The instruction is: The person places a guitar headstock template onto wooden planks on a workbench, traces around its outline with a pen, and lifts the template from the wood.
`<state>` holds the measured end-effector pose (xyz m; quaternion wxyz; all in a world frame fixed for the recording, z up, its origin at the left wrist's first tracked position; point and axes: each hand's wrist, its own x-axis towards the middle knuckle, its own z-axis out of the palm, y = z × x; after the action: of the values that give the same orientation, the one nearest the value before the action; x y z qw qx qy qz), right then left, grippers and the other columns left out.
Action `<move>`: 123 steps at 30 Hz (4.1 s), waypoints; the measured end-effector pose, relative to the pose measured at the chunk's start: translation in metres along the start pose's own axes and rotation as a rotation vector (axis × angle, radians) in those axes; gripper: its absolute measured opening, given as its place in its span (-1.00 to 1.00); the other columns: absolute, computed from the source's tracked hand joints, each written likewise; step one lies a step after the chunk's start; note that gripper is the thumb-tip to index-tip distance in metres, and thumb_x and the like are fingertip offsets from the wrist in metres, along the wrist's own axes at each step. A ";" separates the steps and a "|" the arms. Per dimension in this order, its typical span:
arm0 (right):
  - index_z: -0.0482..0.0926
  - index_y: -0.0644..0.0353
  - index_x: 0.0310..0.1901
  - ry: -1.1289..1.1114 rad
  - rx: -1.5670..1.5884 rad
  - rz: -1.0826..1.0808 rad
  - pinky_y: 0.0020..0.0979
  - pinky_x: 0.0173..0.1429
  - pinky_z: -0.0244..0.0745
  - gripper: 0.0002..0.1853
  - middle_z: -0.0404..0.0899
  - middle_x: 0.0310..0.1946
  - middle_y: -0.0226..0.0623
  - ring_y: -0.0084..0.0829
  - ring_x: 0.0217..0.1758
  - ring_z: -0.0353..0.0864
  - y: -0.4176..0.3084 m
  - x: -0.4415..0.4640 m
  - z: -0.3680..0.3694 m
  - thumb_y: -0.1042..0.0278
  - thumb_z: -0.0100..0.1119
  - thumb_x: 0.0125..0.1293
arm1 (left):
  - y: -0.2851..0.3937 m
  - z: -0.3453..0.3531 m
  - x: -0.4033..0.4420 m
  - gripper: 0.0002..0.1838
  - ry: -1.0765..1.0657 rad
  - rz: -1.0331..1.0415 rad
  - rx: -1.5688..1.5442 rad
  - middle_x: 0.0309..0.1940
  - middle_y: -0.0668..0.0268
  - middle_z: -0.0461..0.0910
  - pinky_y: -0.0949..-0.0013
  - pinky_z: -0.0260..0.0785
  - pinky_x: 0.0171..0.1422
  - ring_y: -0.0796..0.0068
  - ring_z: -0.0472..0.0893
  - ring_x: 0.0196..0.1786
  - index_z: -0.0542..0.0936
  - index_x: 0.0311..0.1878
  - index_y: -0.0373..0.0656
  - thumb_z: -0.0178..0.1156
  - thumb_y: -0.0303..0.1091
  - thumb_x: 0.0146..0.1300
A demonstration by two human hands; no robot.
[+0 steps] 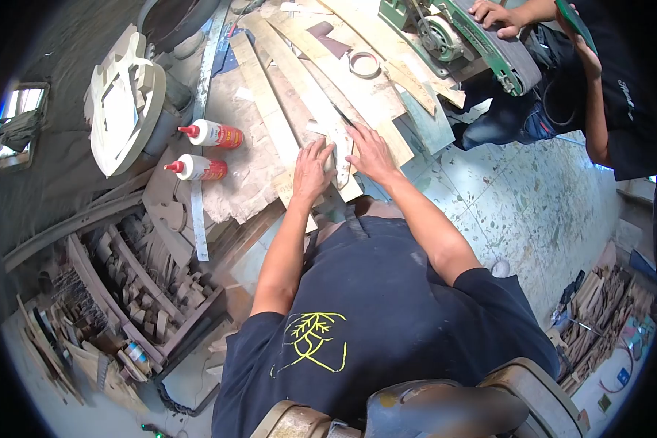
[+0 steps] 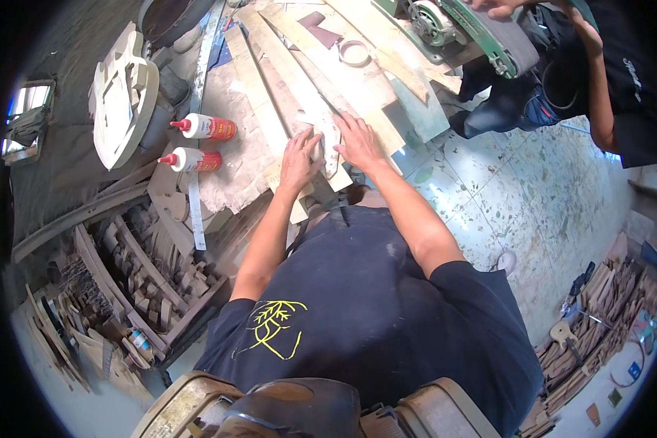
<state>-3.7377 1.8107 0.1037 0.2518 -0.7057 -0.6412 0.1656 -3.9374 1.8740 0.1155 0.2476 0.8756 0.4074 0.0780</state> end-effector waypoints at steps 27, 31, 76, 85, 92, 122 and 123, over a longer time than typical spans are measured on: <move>0.37 0.05 0.47 -0.003 0.016 -0.026 -0.06 0.37 0.41 -0.11 0.43 0.38 -0.09 -0.01 0.38 0.45 0.004 0.002 0.002 0.28 0.57 0.06 | -0.001 -0.001 -0.001 -0.20 0.035 0.032 0.002 0.48 0.08 0.40 0.01 0.21 0.59 0.00 0.37 0.50 0.54 0.42 0.04 0.55 -0.34 0.02; 0.37 0.07 0.46 0.001 -0.003 0.017 -0.07 0.41 0.39 -0.11 0.41 0.37 -0.09 0.00 0.41 0.37 -0.009 0.003 -0.005 0.34 0.56 0.04 | 0.001 0.000 -0.002 -0.22 0.057 0.032 0.002 0.47 0.06 0.41 0.01 0.22 0.59 -0.03 0.38 0.49 0.55 0.40 0.03 0.54 -0.36 0.01; 0.69 0.16 0.13 0.121 0.155 0.677 -0.19 0.10 0.57 -0.66 0.68 -0.10 -0.07 -0.10 -0.02 0.70 0.169 -0.290 -0.141 0.55 0.21 0.33 | 0.108 0.095 0.064 -0.79 0.063 -0.548 -0.463 -0.23 0.09 0.80 0.11 0.58 0.11 0.12 0.79 -0.09 0.77 -0.14 -0.18 0.44 -0.36 0.16; 0.73 0.16 0.10 0.038 0.037 0.748 -0.18 0.10 0.60 -0.67 0.70 -0.10 -0.04 -0.09 -0.06 0.72 0.238 -0.323 -0.157 0.51 0.28 0.29 | 0.113 0.099 0.067 -0.79 0.092 -0.622 -0.471 -0.25 0.14 0.81 0.14 0.59 0.06 0.17 0.79 -0.14 0.76 -0.13 -0.16 0.45 -0.35 0.16; 0.75 0.17 0.08 -0.015 0.029 0.755 -0.15 0.14 0.60 -0.66 0.72 -0.12 -0.01 -0.09 -0.02 0.74 0.251 -0.322 -0.158 0.48 0.33 0.25 | 0.115 0.099 0.063 -0.80 0.115 -0.613 -0.448 -0.27 0.12 0.80 0.13 0.58 0.05 0.15 0.78 -0.15 0.74 -0.17 -0.19 0.45 -0.36 0.14; 0.75 0.16 0.09 -0.135 0.070 0.717 -0.19 0.15 0.59 -0.66 0.73 -0.10 0.01 -0.07 0.00 0.74 0.254 -0.283 -0.164 0.39 0.37 0.26 | 0.164 0.111 0.044 -0.37 0.212 -0.553 -0.248 0.00 -0.07 0.49 -0.04 0.60 0.06 -0.19 0.67 -0.02 0.36 0.05 -0.26 0.51 -0.14 0.11; 0.75 0.16 0.09 -0.130 0.077 0.716 -0.19 0.15 0.59 -0.66 0.72 -0.10 0.01 -0.07 0.00 0.74 0.256 -0.285 -0.163 0.39 0.37 0.26 | 0.163 0.112 0.045 -0.37 0.221 -0.549 -0.238 0.00 -0.07 0.49 -0.04 0.60 0.06 -0.19 0.67 -0.02 0.37 0.05 -0.27 0.51 -0.14 0.11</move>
<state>-3.4715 1.4929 0.0666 0.1630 -0.8633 -0.3617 0.3119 -3.7604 1.7772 0.0963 0.3145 0.6839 0.6410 0.1500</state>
